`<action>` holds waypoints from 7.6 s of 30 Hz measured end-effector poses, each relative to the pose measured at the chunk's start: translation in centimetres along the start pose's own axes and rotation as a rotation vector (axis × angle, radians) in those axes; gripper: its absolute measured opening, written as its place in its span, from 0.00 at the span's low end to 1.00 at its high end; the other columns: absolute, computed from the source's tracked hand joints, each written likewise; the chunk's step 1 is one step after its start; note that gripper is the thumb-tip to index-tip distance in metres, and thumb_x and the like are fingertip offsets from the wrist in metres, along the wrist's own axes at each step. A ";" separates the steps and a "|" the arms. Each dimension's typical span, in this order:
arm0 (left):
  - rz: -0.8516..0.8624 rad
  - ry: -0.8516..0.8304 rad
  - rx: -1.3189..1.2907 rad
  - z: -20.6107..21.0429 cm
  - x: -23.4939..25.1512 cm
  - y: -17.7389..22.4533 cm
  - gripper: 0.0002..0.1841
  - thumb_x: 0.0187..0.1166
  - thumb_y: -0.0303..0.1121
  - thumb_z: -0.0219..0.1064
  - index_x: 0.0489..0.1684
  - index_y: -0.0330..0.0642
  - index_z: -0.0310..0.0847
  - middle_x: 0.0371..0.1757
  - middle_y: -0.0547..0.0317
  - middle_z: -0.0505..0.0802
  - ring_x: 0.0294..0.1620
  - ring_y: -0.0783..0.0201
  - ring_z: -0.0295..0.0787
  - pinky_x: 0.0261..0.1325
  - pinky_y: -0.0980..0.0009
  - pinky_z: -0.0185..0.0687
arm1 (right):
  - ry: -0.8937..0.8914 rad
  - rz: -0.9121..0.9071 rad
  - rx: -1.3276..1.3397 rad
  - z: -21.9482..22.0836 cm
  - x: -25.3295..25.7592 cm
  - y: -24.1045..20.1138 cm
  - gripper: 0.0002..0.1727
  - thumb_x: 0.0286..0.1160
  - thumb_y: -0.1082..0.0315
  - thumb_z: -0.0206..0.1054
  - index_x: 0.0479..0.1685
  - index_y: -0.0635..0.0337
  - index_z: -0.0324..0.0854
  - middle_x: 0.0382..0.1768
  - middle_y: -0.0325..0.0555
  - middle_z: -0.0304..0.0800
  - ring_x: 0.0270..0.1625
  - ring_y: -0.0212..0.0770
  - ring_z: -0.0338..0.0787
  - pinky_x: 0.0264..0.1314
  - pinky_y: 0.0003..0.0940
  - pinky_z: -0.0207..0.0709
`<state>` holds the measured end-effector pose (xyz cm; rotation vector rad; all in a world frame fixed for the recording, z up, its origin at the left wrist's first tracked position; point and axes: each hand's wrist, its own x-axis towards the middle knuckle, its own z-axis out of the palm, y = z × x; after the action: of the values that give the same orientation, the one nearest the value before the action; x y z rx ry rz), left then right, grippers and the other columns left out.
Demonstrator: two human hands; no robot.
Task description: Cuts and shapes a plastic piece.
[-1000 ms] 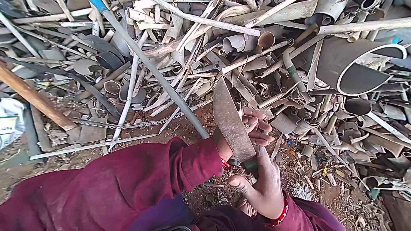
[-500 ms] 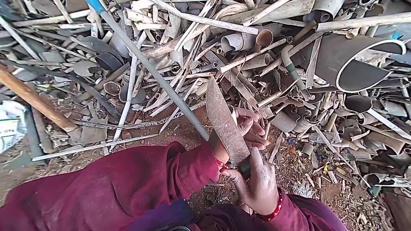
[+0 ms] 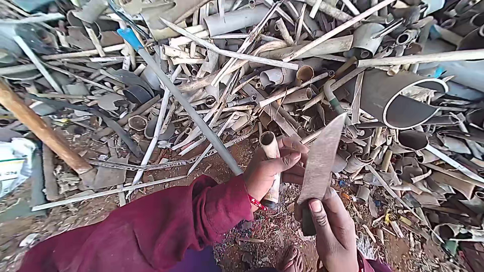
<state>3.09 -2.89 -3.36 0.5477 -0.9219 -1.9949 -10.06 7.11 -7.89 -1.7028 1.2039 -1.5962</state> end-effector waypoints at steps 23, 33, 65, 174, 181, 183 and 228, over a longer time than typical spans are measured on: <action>0.077 -0.209 -0.051 -0.4 -0.1 -2.0 0.11 0.84 0.18 0.49 0.47 0.39 0.78 0.37 0.51 0.97 0.33 0.58 0.99 0.41 0.69 0.97 | 0.049 -0.228 -0.457 2.0 -0.7 0.3 0.27 0.83 0.41 0.63 0.45 0.61 0.76 0.31 0.43 0.85 0.36 0.26 0.86 0.43 0.15 0.80; 0.053 0.046 -0.023 0.6 -0.7 -2.1 0.13 0.83 0.14 0.45 0.40 0.37 0.74 0.35 0.56 0.94 0.31 0.60 0.97 0.40 0.67 0.97 | -0.005 -0.248 -0.574 3.0 -1.0 0.6 0.28 0.89 0.43 0.54 0.39 0.63 0.75 0.19 0.42 0.79 0.21 0.31 0.82 0.25 0.21 0.77; 0.124 -0.292 0.004 -0.2 -0.3 -2.3 0.10 0.84 0.18 0.59 0.45 0.45 0.81 0.45 0.58 0.96 0.39 0.65 0.98 0.45 0.74 0.95 | 0.032 -0.211 -0.549 1.9 -0.6 -0.4 0.30 0.81 0.40 0.65 0.42 0.65 0.75 0.28 0.46 0.84 0.34 0.28 0.86 0.41 0.16 0.78; 0.750 -0.149 1.067 -3.1 0.9 -1.4 0.13 0.75 0.24 0.68 0.17 0.36 0.80 0.52 0.50 0.94 0.56 0.68 0.92 0.59 0.76 0.88 | 0.360 0.672 0.365 0.4 1.2 -0.3 0.17 0.93 0.69 0.40 0.69 0.64 0.68 0.33 0.42 0.88 0.25 0.34 0.91 0.28 0.29 0.90; 0.888 -0.259 1.205 -2.2 -0.1 -2.4 0.12 0.78 0.22 0.65 0.19 0.35 0.83 0.52 0.44 0.95 0.60 0.62 0.92 0.65 0.77 0.84 | 0.426 0.731 0.734 0.2 1.5 -0.5 0.09 0.88 0.63 0.56 0.43 0.61 0.71 0.20 0.35 0.75 0.14 0.24 0.75 0.17 0.18 0.77; 0.924 -0.297 1.234 -2.1 -0.4 -2.6 0.11 0.79 0.22 0.65 0.23 0.35 0.83 0.53 0.43 0.95 0.63 0.60 0.91 0.68 0.76 0.82 | 0.435 0.721 0.699 0.1 1.4 -0.6 0.05 0.82 0.68 0.61 0.40 0.61 0.74 0.16 0.33 0.73 0.12 0.23 0.73 0.15 0.17 0.76; 0.012 -0.190 0.589 -3.3 1.9 1.3 0.18 0.61 0.11 0.73 0.46 0.38 0.82 0.39 0.56 0.97 0.43 0.67 0.96 0.46 0.75 0.92 | 0.278 0.444 0.132 0.3 0.9 0.1 0.05 0.68 0.72 0.66 0.35 0.53 0.76 0.17 0.22 0.78 0.15 0.18 0.75 0.17 0.15 0.72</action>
<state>4.88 -6.26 -4.52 0.6731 -1.6451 -1.7711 -9.90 6.29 -7.56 -1.0584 1.4509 -1.6166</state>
